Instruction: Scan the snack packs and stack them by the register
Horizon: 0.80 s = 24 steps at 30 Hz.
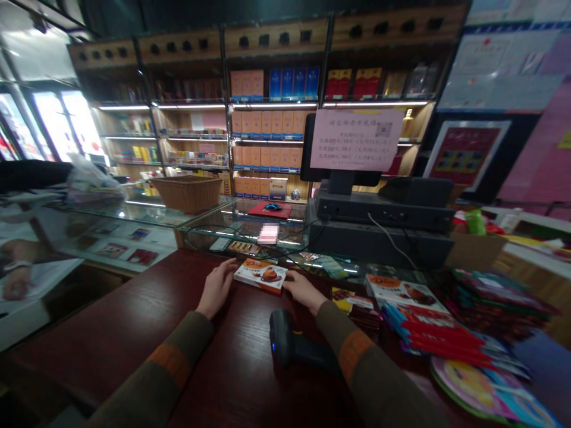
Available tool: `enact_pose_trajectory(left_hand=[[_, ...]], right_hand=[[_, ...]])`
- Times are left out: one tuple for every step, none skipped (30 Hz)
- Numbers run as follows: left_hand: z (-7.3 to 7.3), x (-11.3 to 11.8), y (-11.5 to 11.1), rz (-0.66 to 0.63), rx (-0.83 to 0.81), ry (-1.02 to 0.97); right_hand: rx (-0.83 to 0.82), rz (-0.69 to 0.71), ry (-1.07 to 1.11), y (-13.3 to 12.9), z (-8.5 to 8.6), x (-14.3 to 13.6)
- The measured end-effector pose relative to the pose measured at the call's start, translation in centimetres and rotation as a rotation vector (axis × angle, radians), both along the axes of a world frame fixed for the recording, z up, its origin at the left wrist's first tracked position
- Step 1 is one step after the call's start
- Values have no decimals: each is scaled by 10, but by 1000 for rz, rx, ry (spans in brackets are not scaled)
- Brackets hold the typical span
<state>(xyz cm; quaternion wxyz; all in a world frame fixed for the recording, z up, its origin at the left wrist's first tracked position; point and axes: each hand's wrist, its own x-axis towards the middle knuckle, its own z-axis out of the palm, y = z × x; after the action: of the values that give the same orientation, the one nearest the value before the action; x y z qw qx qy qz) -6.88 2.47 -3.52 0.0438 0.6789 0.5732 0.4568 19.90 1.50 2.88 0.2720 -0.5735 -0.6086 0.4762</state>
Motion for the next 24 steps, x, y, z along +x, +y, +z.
enact_pose_trajectory(left_hand=[[-2, -2, 1, 35, -40, 3], [-4, -4, 3, 65, -90, 14], [-6, -5, 4, 86, -142, 28], [-8, -5, 5, 96, -188, 42], [-9, -5, 5, 93, -222, 54], [-10, -5, 5, 84, -243, 63], [-9, -4, 4, 75, -252, 70], [-8, -4, 4, 69, -254, 75], [-6, -4, 2, 69, -251, 82], [-4, -5, 1, 73, -249, 91], [-1, -7, -1, 80, -248, 102], [1, -9, -2, 90, -251, 115], [3, -11, -3, 101, -259, 125], [4, -14, -4, 113, -269, 134], [5, -16, -5, 128, -280, 140], [6, -18, -5, 144, -290, 143], [6, -19, -5, 162, -301, 146], [5, -21, -5, 182, -311, 147], [5, -23, -4, 204, -322, 146], [4, -25, -3, 226, -333, 142], [3, -27, -2, 245, -343, 138], [2, -29, -1, 262, -348, 134], [1, -31, 0, 274, -349, 131], [0, -33, 1, 281, -348, 130]], right_hand=[[-2, -13, -8, 1, 0, 0], [-7, -21, -10, 3, -1, 0], [-9, -21, -5, 5, -2, 0], [-11, -17, 4, 6, -3, 0], [-12, -13, 12, 7, -4, 0], [-11, -10, 19, 8, -6, 1], [-11, -9, 24, 9, -7, 1], [-11, -8, 28, 10, -9, 1], [-12, -5, 33, 11, -10, 0], [-16, 1, 36, 11, -11, 0], [-24, 10, 38, 12, -11, -1], [-37, 23, 38, 12, -11, -2], [-49, 39, 40, 13, -10, -4], [-59, 56, 40, 14, -9, -7], [-66, 73, 38, 15, -7, -11], [-67, 89, 35, 17, -6, -16], [-68, 106, 32, 18, -4, -21], [-70, 124, 30, 19, -2, -26], [-73, 142, 27, 21, -1, -32], [-77, 159, 25, 23, 0, -37], [-79, 174, 23, 25, 1, -42], [-80, 186, 23, 27, 1, -46], [-79, 197, 26, 29, 1, -49], [-77, 204, 31, 32, 1, -52]])
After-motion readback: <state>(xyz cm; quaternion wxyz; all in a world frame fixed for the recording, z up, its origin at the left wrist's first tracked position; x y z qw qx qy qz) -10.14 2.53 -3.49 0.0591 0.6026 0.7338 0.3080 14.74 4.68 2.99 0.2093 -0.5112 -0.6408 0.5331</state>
